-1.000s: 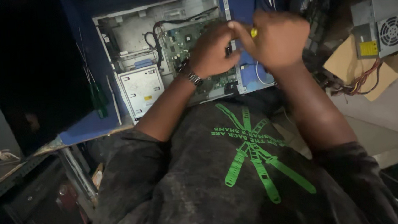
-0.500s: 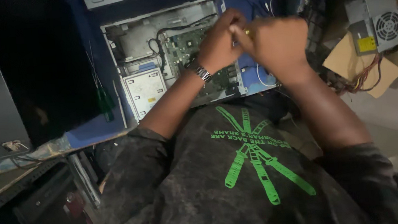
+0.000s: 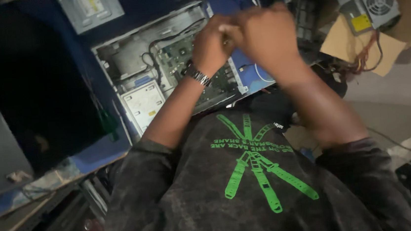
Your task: The person uses a yellow screwdriver to remove screws from a power supply unit and then from a computer case. They handle the power supply and the case, placing the power supply aside and continuing to unscrew components inside the case.
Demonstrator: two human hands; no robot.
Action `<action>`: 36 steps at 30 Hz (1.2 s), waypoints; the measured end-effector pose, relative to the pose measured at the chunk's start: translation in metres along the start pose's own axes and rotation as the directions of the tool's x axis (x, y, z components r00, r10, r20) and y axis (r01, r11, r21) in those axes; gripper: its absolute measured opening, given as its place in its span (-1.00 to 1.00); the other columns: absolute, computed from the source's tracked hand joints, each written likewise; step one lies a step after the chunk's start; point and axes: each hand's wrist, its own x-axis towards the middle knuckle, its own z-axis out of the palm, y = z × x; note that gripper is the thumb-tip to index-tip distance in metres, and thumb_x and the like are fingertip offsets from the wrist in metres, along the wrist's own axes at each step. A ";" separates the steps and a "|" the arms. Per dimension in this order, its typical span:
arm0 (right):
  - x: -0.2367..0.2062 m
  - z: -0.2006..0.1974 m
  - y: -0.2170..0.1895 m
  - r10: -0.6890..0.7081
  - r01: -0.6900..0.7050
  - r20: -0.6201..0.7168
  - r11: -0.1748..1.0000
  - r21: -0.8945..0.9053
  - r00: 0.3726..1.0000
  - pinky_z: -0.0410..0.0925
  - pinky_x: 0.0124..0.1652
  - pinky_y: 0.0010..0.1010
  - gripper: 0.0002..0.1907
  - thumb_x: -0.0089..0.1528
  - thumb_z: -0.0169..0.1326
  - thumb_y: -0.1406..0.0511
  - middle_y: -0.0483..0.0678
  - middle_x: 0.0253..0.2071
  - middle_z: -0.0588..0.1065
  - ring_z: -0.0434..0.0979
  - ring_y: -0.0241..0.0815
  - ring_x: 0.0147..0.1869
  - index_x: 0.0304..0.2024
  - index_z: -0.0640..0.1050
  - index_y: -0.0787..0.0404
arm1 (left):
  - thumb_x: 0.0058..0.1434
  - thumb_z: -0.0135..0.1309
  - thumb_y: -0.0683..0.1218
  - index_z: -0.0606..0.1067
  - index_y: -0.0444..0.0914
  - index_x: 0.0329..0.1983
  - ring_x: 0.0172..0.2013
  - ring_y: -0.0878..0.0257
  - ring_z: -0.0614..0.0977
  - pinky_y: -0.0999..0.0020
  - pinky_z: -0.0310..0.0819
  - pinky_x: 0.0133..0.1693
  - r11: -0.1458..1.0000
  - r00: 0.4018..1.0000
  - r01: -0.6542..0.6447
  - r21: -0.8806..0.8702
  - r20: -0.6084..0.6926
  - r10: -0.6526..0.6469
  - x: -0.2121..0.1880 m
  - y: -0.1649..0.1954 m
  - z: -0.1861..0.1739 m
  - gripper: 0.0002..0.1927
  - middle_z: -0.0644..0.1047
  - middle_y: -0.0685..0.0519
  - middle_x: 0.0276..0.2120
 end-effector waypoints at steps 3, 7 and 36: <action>-0.007 -0.011 -0.007 -0.200 0.232 -0.355 0.971 0.049 0.913 0.38 -0.16 -0.25 -0.77 0.29 0.05 0.31 0.01 -0.24 0.56 0.59 -0.03 -0.22 -0.04 0.54 0.28 | 0.31 0.15 -0.23 0.37 -0.21 0.31 -0.07 0.08 0.72 0.18 0.60 -0.09 0.970 0.994 0.097 -0.222 0.062 -0.086 -0.003 -0.004 -0.005 -0.50 0.61 -0.01 -0.08; -0.002 0.002 -0.019 0.048 -0.071 -0.220 0.992 -0.102 0.974 0.35 -0.36 -0.28 -0.70 0.31 0.16 0.06 -0.07 -0.46 0.55 0.55 -0.08 -0.46 -0.24 0.62 0.15 | 0.24 0.17 -0.30 0.45 -0.19 -0.04 -0.07 -0.02 0.65 0.18 0.56 -0.07 0.981 0.986 -0.159 -0.108 0.029 0.164 -0.008 -0.011 -0.005 -0.73 0.58 -0.10 -0.06; 0.000 0.008 -0.043 0.292 -0.256 -0.264 0.953 0.162 0.919 0.44 -0.31 -0.17 -0.83 0.16 0.10 0.25 0.02 -0.37 0.53 0.60 0.02 -0.29 -0.24 0.54 0.18 | 0.45 0.14 0.09 0.48 -0.28 0.07 0.06 -0.02 0.59 0.09 0.45 0.13 0.901 0.907 -0.398 0.171 0.224 0.358 -0.007 -0.019 0.003 -0.63 0.56 -0.06 0.01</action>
